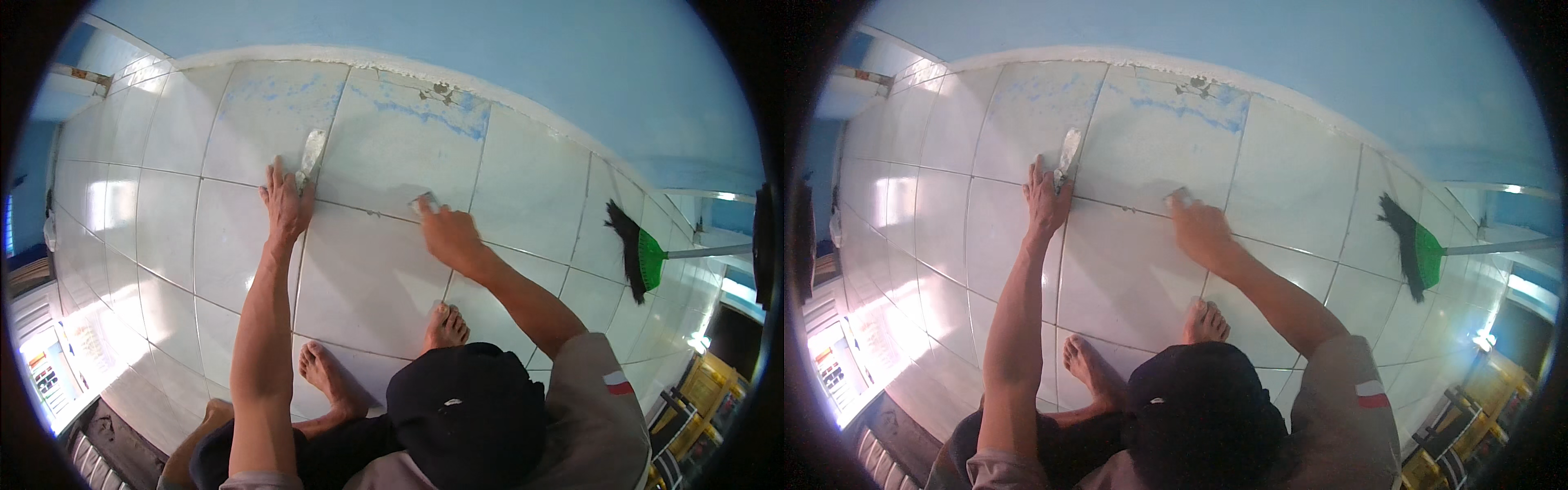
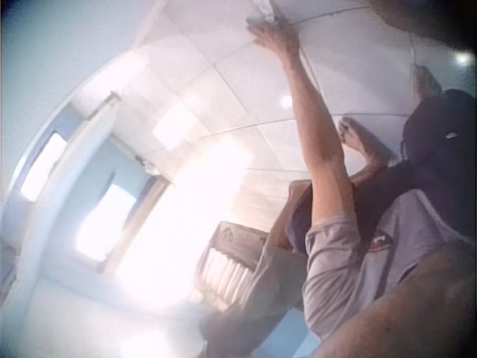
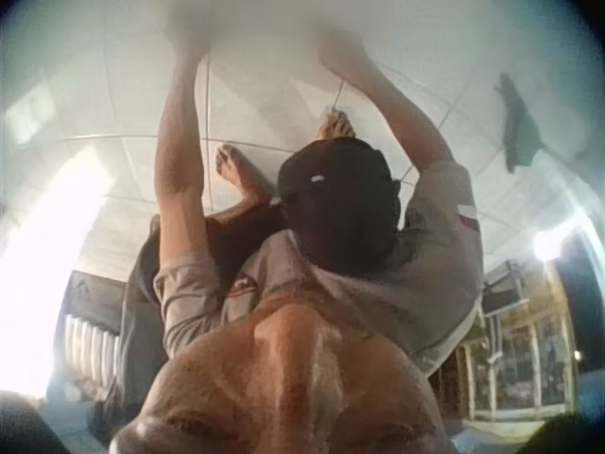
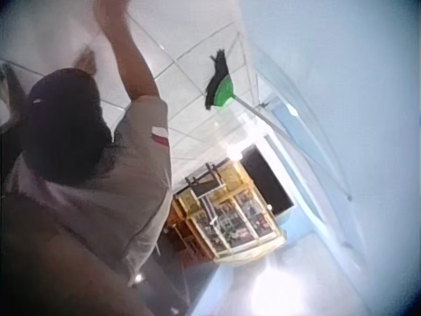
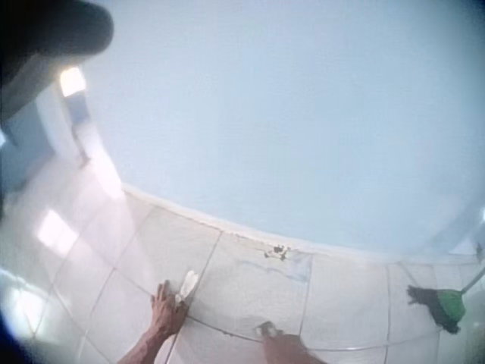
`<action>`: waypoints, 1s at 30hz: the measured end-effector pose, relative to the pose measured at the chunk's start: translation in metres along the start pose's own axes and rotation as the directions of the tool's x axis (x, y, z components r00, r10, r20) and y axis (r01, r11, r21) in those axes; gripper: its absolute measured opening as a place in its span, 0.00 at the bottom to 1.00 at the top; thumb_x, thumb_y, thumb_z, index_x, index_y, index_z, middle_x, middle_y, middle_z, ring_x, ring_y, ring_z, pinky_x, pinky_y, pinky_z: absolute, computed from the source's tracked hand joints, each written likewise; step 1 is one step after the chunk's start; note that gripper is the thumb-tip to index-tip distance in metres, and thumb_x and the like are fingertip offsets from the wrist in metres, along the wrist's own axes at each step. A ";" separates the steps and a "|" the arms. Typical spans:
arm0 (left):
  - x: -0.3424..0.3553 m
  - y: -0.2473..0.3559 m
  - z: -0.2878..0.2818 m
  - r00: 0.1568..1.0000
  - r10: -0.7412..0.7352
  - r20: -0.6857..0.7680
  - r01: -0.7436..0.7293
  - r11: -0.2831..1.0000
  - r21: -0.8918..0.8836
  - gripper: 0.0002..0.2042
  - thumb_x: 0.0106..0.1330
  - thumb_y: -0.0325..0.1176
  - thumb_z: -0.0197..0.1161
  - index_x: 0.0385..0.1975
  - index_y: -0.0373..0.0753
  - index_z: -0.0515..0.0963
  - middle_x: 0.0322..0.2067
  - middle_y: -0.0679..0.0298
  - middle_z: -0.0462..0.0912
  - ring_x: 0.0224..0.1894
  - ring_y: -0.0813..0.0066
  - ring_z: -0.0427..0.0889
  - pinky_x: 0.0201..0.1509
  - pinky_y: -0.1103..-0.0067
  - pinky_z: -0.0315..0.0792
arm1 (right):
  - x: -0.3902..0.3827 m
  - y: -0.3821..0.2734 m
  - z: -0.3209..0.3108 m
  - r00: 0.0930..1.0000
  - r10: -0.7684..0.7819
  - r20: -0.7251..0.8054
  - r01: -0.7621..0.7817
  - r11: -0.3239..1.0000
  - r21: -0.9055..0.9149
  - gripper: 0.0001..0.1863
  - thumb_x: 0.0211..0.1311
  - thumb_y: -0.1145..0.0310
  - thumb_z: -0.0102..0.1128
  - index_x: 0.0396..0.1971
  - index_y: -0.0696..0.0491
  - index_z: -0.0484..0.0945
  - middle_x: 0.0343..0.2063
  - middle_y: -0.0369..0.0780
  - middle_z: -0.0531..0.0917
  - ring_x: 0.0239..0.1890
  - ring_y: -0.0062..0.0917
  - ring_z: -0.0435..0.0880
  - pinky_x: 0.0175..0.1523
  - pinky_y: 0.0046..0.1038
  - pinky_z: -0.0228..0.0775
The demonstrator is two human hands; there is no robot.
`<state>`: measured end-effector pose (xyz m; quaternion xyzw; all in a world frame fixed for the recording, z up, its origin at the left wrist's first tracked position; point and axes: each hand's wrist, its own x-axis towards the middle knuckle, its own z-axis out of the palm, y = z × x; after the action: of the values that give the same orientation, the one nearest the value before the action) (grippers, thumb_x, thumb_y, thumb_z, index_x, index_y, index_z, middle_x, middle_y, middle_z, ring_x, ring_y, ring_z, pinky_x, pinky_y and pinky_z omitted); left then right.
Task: The person uses a putty knife to apply white grout into the gaps between white floor tiles. They spread the material along the seams and smooth it with the tool, working across multiple tile joints.
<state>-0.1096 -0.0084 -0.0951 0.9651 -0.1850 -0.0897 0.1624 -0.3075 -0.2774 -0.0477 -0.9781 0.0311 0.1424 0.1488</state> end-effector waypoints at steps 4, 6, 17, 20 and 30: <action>0.006 0.008 -0.019 0.992 0.087 0.086 -0.093 0.994 0.064 0.22 0.70 0.42 0.63 0.53 0.26 0.75 0.72 0.39 0.60 0.75 0.39 0.58 0.74 0.45 0.55 | 0.030 0.044 -0.014 0.982 0.190 -0.007 -0.189 0.978 0.094 0.24 0.66 0.70 0.53 0.61 0.59 0.73 0.33 0.53 0.86 0.35 0.48 0.89 0.41 0.47 0.81; 0.024 -0.004 -0.033 0.971 0.182 0.154 -0.180 0.983 -0.024 0.23 0.70 0.41 0.64 0.54 0.26 0.73 0.68 0.37 0.67 0.70 0.38 0.66 0.72 0.52 0.62 | 0.049 0.058 -0.042 0.979 0.202 0.037 -0.206 0.961 0.183 0.21 0.63 0.72 0.54 0.57 0.59 0.76 0.38 0.51 0.87 0.40 0.47 0.89 0.45 0.48 0.81; 0.050 0.046 -0.242 0.835 0.159 0.528 -0.464 0.720 0.517 0.11 0.65 0.31 0.67 0.43 0.38 0.74 0.40 0.51 0.81 0.45 0.45 0.83 0.47 0.54 0.76 | 0.051 0.054 -0.015 0.955 0.253 -0.153 -0.202 0.937 0.283 0.20 0.64 0.71 0.53 0.56 0.56 0.78 0.36 0.51 0.87 0.38 0.46 0.89 0.44 0.46 0.81; 0.046 0.083 -0.239 0.792 0.256 0.554 -0.541 0.714 0.444 0.11 0.65 0.30 0.67 0.42 0.38 0.73 0.39 0.52 0.81 0.43 0.45 0.83 0.47 0.55 0.76 | 0.081 0.076 -0.006 0.939 0.242 -0.243 -0.166 0.941 0.294 0.23 0.66 0.69 0.54 0.61 0.53 0.76 0.35 0.51 0.88 0.36 0.47 0.89 0.42 0.50 0.81; 0.010 0.097 -0.081 0.862 0.302 0.408 -0.186 0.936 -0.300 0.15 0.65 0.40 0.69 0.41 0.34 0.79 0.25 0.52 0.83 0.25 0.62 0.83 0.32 0.66 0.77 | -0.024 0.041 0.000 0.946 0.322 -0.029 -0.295 0.896 0.330 0.29 0.70 0.60 0.59 0.70 0.46 0.71 0.34 0.48 0.87 0.32 0.45 0.88 0.39 0.45 0.80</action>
<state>-0.1134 -0.0753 0.0126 0.8584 -0.3262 -0.3103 0.2458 -0.3343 -0.3162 -0.0527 -0.9283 0.2148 0.1164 0.2803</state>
